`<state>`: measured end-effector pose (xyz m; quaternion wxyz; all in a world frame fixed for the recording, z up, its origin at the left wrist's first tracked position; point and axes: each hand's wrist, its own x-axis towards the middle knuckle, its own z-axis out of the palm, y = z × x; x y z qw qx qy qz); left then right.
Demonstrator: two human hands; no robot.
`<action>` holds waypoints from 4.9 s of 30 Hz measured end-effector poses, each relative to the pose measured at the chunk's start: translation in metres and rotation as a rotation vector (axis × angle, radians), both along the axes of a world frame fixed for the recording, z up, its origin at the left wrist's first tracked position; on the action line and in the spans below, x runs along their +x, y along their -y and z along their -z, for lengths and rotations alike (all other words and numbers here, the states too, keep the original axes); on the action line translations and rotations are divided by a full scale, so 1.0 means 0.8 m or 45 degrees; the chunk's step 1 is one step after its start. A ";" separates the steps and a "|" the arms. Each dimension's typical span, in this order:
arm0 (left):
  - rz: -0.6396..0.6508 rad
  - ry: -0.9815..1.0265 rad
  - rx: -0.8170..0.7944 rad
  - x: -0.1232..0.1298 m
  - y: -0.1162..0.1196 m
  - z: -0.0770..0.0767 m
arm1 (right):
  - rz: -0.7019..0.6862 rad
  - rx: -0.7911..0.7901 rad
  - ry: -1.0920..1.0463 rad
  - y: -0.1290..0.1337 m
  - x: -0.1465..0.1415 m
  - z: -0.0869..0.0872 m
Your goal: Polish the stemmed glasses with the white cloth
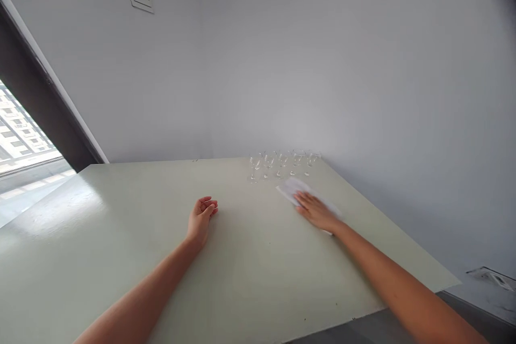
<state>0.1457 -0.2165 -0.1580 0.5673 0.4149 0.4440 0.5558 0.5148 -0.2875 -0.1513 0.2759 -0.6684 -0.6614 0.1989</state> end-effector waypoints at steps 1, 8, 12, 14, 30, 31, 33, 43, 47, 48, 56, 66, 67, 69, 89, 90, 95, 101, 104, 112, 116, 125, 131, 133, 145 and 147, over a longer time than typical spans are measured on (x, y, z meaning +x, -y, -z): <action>0.000 -0.003 -0.002 0.000 0.000 0.000 | 0.084 -0.021 0.019 0.010 0.030 0.002; -0.015 -0.168 0.074 0.004 0.001 0.005 | 0.719 -0.167 0.419 0.096 0.139 0.045; -0.034 -0.388 0.184 0.011 0.013 -0.002 | 0.622 -0.088 0.157 0.118 0.055 0.056; -0.041 -0.431 0.212 0.017 0.024 -0.012 | 0.448 -0.060 -0.086 0.117 -0.015 0.046; 0.563 -1.421 0.540 0.050 0.040 0.010 | 0.247 -0.173 -1.212 0.020 -0.181 -0.015; 0.593 -1.493 0.597 0.044 0.018 0.010 | 0.281 -0.177 -1.210 0.019 -0.173 -0.010; 0.649 -1.603 0.690 0.028 -0.031 0.008 | 0.327 -0.199 -1.260 0.018 -0.158 -0.002; 0.205 -2.064 0.144 -0.174 -0.172 -0.010 | 0.212 -0.347 -1.263 0.015 -0.146 0.005; -0.064 -2.167 -0.172 -0.293 -0.140 -0.023 | 0.161 -0.369 -1.266 0.015 -0.145 0.006; -0.120 -2.182 -0.244 -0.321 -0.128 -0.023 | 0.152 -0.374 -1.268 0.015 -0.144 0.005; -0.392 -2.341 -0.473 -0.426 -0.052 0.013 | 0.163 -0.357 -1.344 0.001 -0.144 -0.008; 0.405 -2.190 0.731 -0.179 0.066 0.018 | 0.449 -0.014 -1.400 -0.069 -0.116 0.009; 0.565 -2.106 0.862 -0.148 0.081 0.012 | 0.451 0.021 -1.399 -0.073 -0.115 0.012; 0.822 -1.906 1.046 -0.089 0.106 -0.001 | 0.445 0.075 -1.396 -0.078 -0.114 0.017; 0.182 -0.670 0.031 0.211 -0.151 -0.002 | 0.304 0.214 -1.496 -0.075 -0.108 0.022; 0.166 -0.659 0.043 0.209 -0.153 0.000 | 0.289 0.207 -1.502 -0.074 -0.107 0.022; -0.032 -0.662 0.105 0.135 -0.171 -0.002 | 0.267 0.189 -1.486 -0.073 -0.106 0.022; -0.389 -0.727 0.076 -0.048 -0.196 -0.021 | 0.240 0.159 -1.433 -0.070 -0.109 0.021; -0.563 -0.774 0.035 -0.131 -0.197 -0.026 | 0.233 0.161 -1.411 -0.071 -0.110 0.024; -0.778 -0.836 -0.079 -0.227 -0.188 -0.016 | 0.239 0.178 -1.399 -0.074 -0.108 0.028; -0.824 -0.832 -0.116 -0.227 -0.185 -0.015 | 0.233 0.175 -1.404 -0.073 -0.108 0.027; -1.055 -0.808 -0.200 -0.172 -0.139 -0.041 | 0.248 0.190 -1.411 -0.071 -0.112 0.023; -0.326 -0.692 0.000 -0.011 -0.115 -0.043 | 0.273 0.197 -1.360 -0.071 -0.116 0.015; -0.045 -0.647 0.040 0.055 -0.115 -0.043 | 0.270 0.193 -1.368 -0.072 -0.114 0.015; 0.406 -0.470 0.001 0.275 -0.143 -0.022 | 0.197 0.172 -1.468 -0.074 -0.106 0.017; 0.360 -0.465 0.026 0.265 -0.145 -0.018 | 0.191 0.162 -1.475 -0.074 -0.106 0.018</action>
